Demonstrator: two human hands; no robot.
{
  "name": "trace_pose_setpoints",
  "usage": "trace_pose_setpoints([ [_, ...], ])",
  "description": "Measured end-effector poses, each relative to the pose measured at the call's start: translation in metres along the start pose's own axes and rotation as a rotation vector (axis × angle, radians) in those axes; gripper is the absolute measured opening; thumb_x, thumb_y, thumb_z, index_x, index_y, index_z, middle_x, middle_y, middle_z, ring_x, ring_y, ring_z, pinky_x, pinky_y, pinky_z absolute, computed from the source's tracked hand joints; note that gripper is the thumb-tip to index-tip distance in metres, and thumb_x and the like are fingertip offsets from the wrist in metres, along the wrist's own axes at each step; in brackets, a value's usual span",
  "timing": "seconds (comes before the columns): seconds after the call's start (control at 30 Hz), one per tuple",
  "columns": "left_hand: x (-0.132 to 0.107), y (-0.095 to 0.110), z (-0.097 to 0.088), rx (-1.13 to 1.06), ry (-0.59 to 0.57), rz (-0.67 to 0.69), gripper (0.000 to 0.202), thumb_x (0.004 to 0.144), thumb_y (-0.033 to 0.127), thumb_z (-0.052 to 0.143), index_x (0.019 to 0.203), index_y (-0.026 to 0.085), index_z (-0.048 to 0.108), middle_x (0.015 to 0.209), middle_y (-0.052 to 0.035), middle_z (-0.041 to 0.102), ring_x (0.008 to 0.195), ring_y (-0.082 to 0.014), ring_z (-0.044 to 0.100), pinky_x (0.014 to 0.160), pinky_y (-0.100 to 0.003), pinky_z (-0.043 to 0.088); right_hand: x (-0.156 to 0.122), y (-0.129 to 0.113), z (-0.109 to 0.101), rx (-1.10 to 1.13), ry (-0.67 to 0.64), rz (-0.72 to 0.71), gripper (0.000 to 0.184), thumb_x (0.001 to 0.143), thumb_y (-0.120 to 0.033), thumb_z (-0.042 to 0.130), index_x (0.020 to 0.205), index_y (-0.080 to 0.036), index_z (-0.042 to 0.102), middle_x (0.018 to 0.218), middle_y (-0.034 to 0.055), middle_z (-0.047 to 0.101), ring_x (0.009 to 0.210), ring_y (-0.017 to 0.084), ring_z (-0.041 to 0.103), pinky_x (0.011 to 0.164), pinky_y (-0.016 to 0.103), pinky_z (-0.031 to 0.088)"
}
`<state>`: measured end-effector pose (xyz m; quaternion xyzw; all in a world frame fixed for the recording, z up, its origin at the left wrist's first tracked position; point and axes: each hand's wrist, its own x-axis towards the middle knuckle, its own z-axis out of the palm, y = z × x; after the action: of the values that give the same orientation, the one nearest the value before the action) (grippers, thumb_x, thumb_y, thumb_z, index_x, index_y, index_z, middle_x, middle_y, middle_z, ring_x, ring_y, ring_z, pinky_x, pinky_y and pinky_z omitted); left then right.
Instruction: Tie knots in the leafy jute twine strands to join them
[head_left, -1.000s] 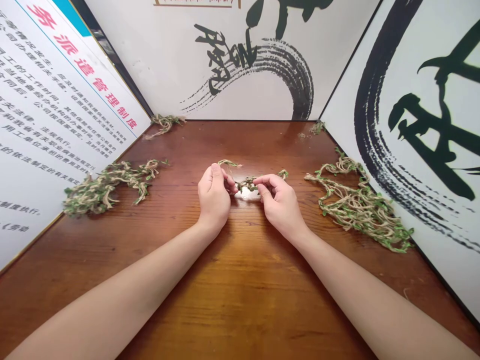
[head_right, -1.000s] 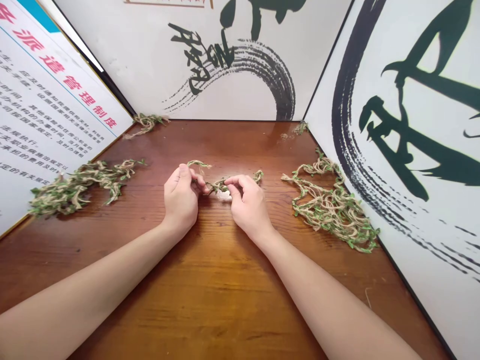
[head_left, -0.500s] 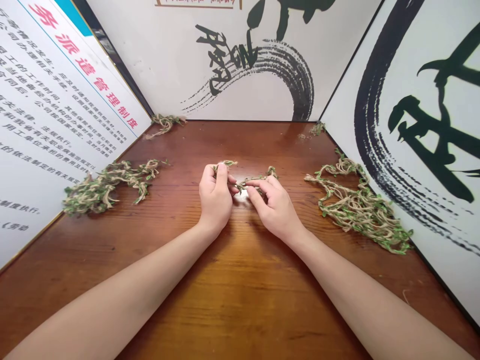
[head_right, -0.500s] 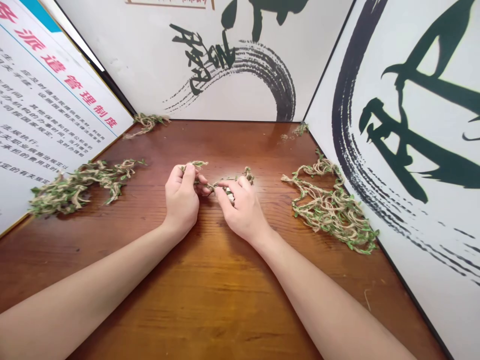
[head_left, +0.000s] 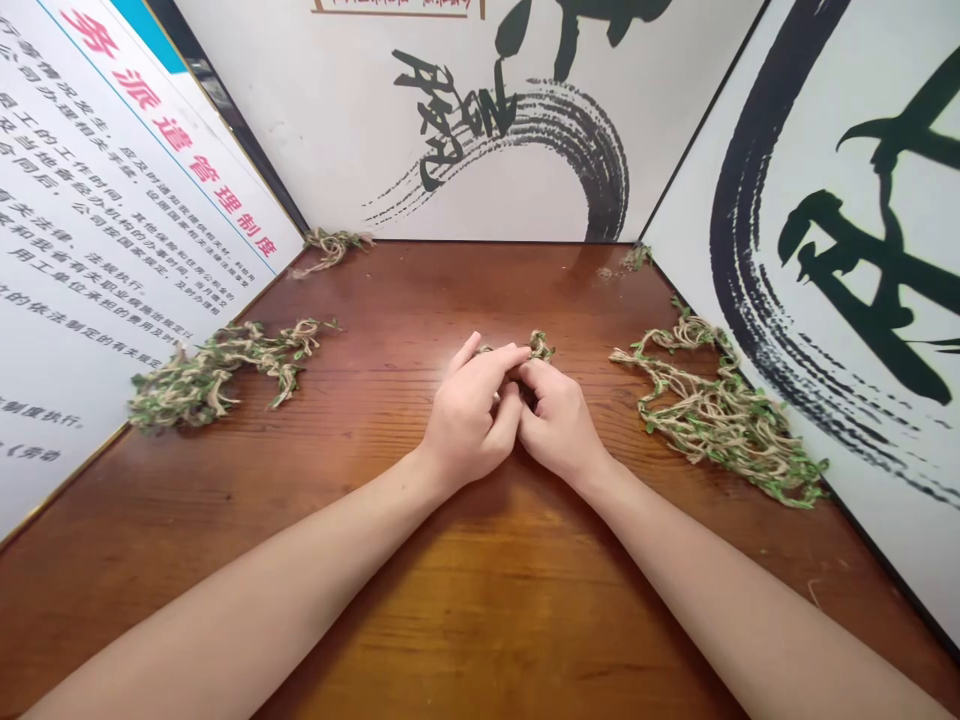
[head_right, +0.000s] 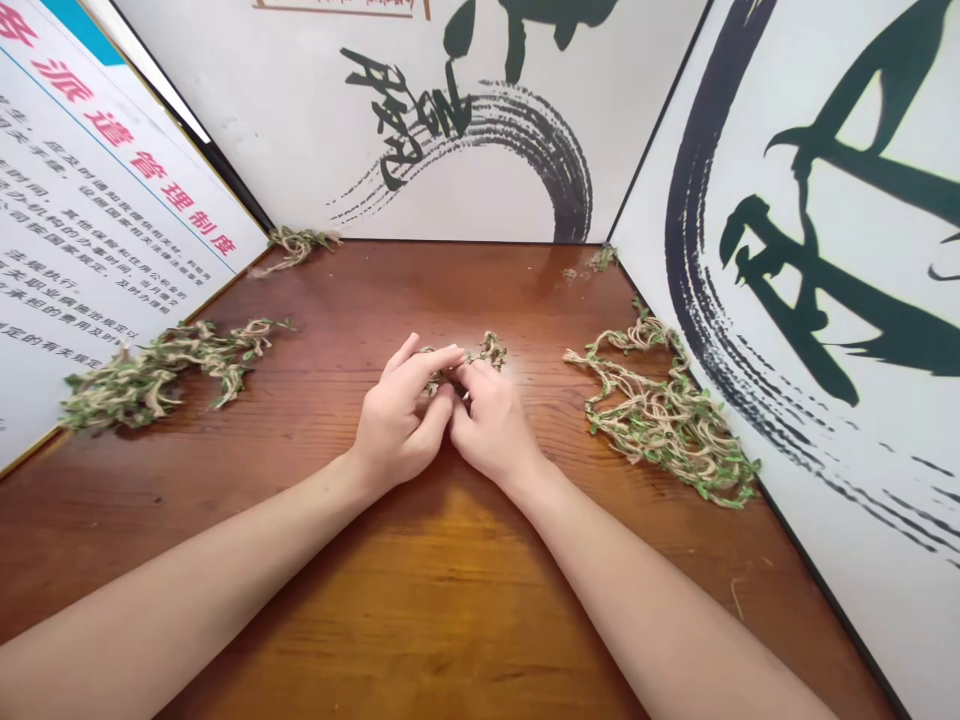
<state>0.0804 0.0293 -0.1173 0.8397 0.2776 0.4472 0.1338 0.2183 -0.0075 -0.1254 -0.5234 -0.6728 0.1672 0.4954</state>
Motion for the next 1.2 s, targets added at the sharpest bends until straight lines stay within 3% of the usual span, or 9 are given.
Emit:
trace_pose_setpoints([
  [0.17,0.0052,0.0012,0.0001,0.071,-0.102,-0.215,0.022,0.098,0.019,0.047,0.106,0.02,0.068,0.1,-0.0013,0.079,0.087,-0.0162,0.073,0.12,-0.047,0.036,0.0014,-0.0036,-0.0018,0.031,0.051,0.103,0.015,0.092,-0.019,0.052,0.09,-0.02,0.067,0.091,0.0061,0.073,0.084,0.021,0.066,0.081,0.035,0.05],
  [0.37,0.0069,0.003,0.0003,0.142,-0.142,-0.3,0.031,0.1,0.027,0.047,0.077,0.02,0.066,0.072,0.0004,0.074,0.058,-0.014,0.056,0.086,-0.042,0.037,0.0034,-0.0069,-0.0049,0.09,0.142,0.247,0.011,0.091,-0.027,0.056,0.084,-0.022,0.062,0.081,0.0019,0.068,0.074,0.019,0.061,0.073,0.032,0.048],
  [0.53,0.007,0.0029,0.0007,0.124,-0.138,-0.3,0.029,0.1,0.028,0.051,0.077,0.021,0.067,0.066,0.0018,0.07,0.056,-0.0137,0.052,0.081,-0.039,0.031,0.003,-0.0075,-0.0046,0.088,0.203,0.27,0.009,0.091,-0.027,0.056,0.084,-0.022,0.059,0.08,0.0009,0.065,0.074,0.018,0.058,0.073,0.032,0.047],
  [0.73,0.0055,0.0019,0.0026,0.181,-0.096,-0.286,0.021,0.098,0.032,0.058,0.085,0.023,0.071,0.067,0.0009,0.071,0.059,-0.0157,0.056,0.083,-0.039,0.034,0.0035,-0.0034,-0.0049,0.037,0.371,0.301,0.008,0.093,-0.027,0.053,0.087,-0.023,0.056,0.086,0.0022,0.065,0.081,0.02,0.059,0.08,0.034,0.047],
  [0.87,0.0047,0.001,0.002,0.25,-0.022,-0.279,0.011,0.093,0.027,0.063,0.095,0.023,0.073,0.083,-0.0049,0.074,0.083,-0.0237,0.067,0.095,-0.047,0.04,0.0036,-0.0043,-0.0044,0.04,0.333,0.275,0.007,0.092,-0.026,0.054,0.088,-0.022,0.058,0.088,0.0034,0.067,0.082,0.02,0.061,0.08,0.035,0.048],
  [0.93,0.004,0.001,0.0012,0.279,0.024,-0.22,0.022,0.088,0.019,0.064,0.108,0.021,0.072,0.111,-0.0117,0.072,0.11,-0.0308,0.065,0.106,-0.054,0.039,0.003,-0.0062,-0.0039,0.049,0.248,0.242,0.006,0.09,-0.024,0.056,0.086,-0.022,0.06,0.086,0.0035,0.068,0.08,0.02,0.061,0.077,0.034,0.049],
  [1.0,0.0027,0.0013,0.0007,0.262,0.068,-0.124,0.044,0.084,0.014,0.063,0.127,0.02,0.065,0.142,-0.0163,0.058,0.137,-0.0357,0.051,0.116,-0.059,0.036,0.002,-0.0077,-0.0034,0.046,0.163,0.197,0.007,0.09,-0.023,0.057,0.084,-0.022,0.061,0.085,0.0035,0.068,0.078,0.02,0.062,0.075,0.034,0.049],
  [1.1,-0.0001,0.0017,0.001,0.123,0.027,0.03,0.062,0.086,0.007,0.054,0.146,0.022,0.049,0.16,-0.0151,0.042,0.148,-0.0297,0.042,0.118,-0.05,0.043,0.0006,-0.0081,-0.0026,0.05,0.093,0.129,0.007,0.089,-0.02,0.057,0.086,-0.022,0.062,0.086,0.0035,0.068,0.077,0.019,0.062,0.074,0.033,0.049],
  [1.2,-0.002,0.0002,0.0024,0.005,-0.055,0.06,0.063,0.089,0.002,0.045,0.149,0.022,0.046,0.152,-0.0141,0.053,0.137,-0.0221,0.056,0.109,-0.038,0.054,0.0001,-0.0074,-0.0023,0.05,0.089,0.098,0.007,0.091,-0.02,0.056,0.086,-0.022,0.061,0.086,0.0035,0.067,0.079,0.02,0.062,0.075,0.034,0.049],
])
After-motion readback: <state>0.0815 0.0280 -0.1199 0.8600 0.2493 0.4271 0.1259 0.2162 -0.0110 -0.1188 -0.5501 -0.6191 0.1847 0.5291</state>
